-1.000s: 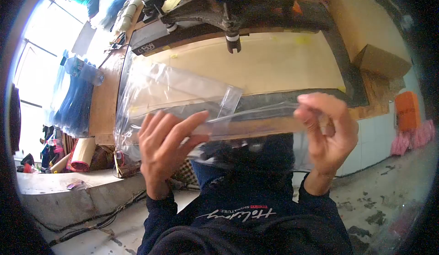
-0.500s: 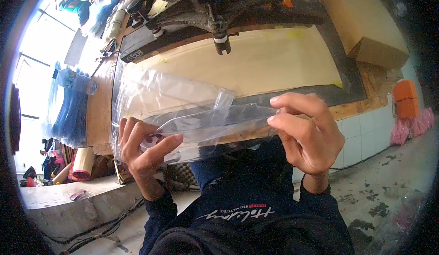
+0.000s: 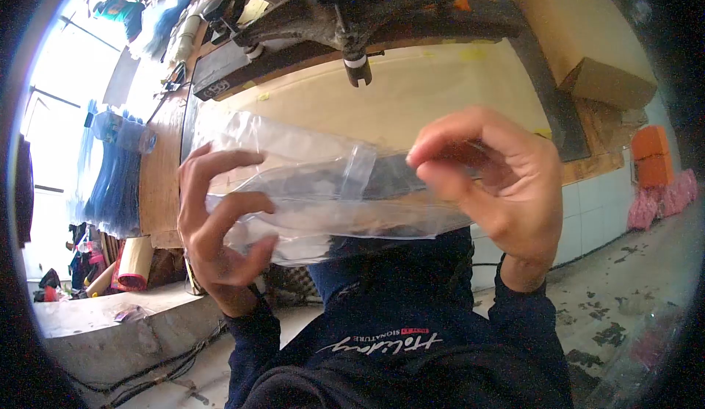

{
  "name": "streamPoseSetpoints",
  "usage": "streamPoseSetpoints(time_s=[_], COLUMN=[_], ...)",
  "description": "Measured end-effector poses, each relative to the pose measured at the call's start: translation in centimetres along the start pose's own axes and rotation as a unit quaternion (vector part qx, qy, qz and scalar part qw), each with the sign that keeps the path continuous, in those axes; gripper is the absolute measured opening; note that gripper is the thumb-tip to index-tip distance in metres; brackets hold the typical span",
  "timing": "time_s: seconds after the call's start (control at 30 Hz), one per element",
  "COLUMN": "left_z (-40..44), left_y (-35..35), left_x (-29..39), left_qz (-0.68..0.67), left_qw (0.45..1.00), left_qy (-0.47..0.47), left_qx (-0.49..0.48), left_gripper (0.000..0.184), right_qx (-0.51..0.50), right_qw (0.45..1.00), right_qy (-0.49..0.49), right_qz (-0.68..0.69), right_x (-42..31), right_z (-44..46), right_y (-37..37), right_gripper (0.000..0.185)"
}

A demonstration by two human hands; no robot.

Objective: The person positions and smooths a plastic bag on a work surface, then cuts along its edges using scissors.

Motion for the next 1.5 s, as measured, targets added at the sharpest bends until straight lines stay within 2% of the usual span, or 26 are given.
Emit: streamPoseSetpoints(time_s=[0.07,0.13,0.17,0.23,0.3,0.4,0.6,0.67,0.83,0.9,1.2,1.5], left_z=[1.0,1.6,2.7,3.4,3.5,3.1,2.8,2.7,2.7,2.6,2.5,2.3], left_y=[-0.2,0.7,0.5,0.9,1.3,1.4,0.8,1.0,0.7,0.8,0.7,0.9], left_x=[-0.2,0.2,0.7,1.2,1.4,1.1,1.0,0.9,1.2,1.8,3.1,2.8], left_qz=[-0.04,-0.192,-0.182,-0.222,-0.259,-0.309,-0.335,-0.333,-0.295,-0.228,-0.129,-0.124], left_qw=[0.998,0.977,0.973,0.965,0.959,0.942,0.926,0.93,0.949,0.972,0.991,0.991], left_qy=[0.031,0.008,-0.01,-0.038,-0.07,-0.107,-0.149,-0.128,-0.071,-0.051,-0.041,-0.053], left_qx=[-0.04,-0.097,-0.138,-0.131,-0.095,-0.074,-0.09,-0.082,-0.084,-0.029,0.017,0.005], left_gripper=[0.02,0.039,0.024,0.019,0.025,0.021,0.011,0.012,0.019,0.023,0.022,0.017], right_qx=[-0.037,-0.056,-0.07,-0.069,-0.064,-0.063,-0.08,-0.052,-0.045,-0.047,-0.017,-0.023], right_qw=[0.999,0.998,0.997,0.997,0.997,0.997,0.992,0.995,0.996,0.996,0.997,0.995], right_qy=[-0.025,-0.026,-0.028,-0.034,-0.04,-0.053,-0.092,-0.084,-0.081,-0.08,-0.063,-0.081], right_qz=[-0.016,-0.015,-0.014,-0.009,-0.005,0.004,-0.015,0.027,0.008,-0.011,0.038,0.044], right_x=[0.2,0.2,0.2,0.0,-0.1,-0.1,0.2,0.2,-0.1,-0.2,0.2,0.6], right_z=[0.2,0.3,0.3,0.1,0.0,-0.1,-0.1,-0.4,-0.6,-0.6,-0.9,-0.6], right_y=[0.9,1.7,2.0,2.2,2.2,2.2,2.4,2.6,2.8,2.8,3.0,3.2], right_gripper=[0.016,0.016,0.016,0.016,0.017,0.017,0.019,0.022,0.022,0.022,0.021,0.016])
Point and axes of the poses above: each hand's wrist, its own z-axis towards the middle knuckle, its own y-axis out of the palm, x = y × z, the point moved 1 cm from there along z, towards the middle knuckle, and after that the axes turned 8 degrees about y, right-handed, at the moved point
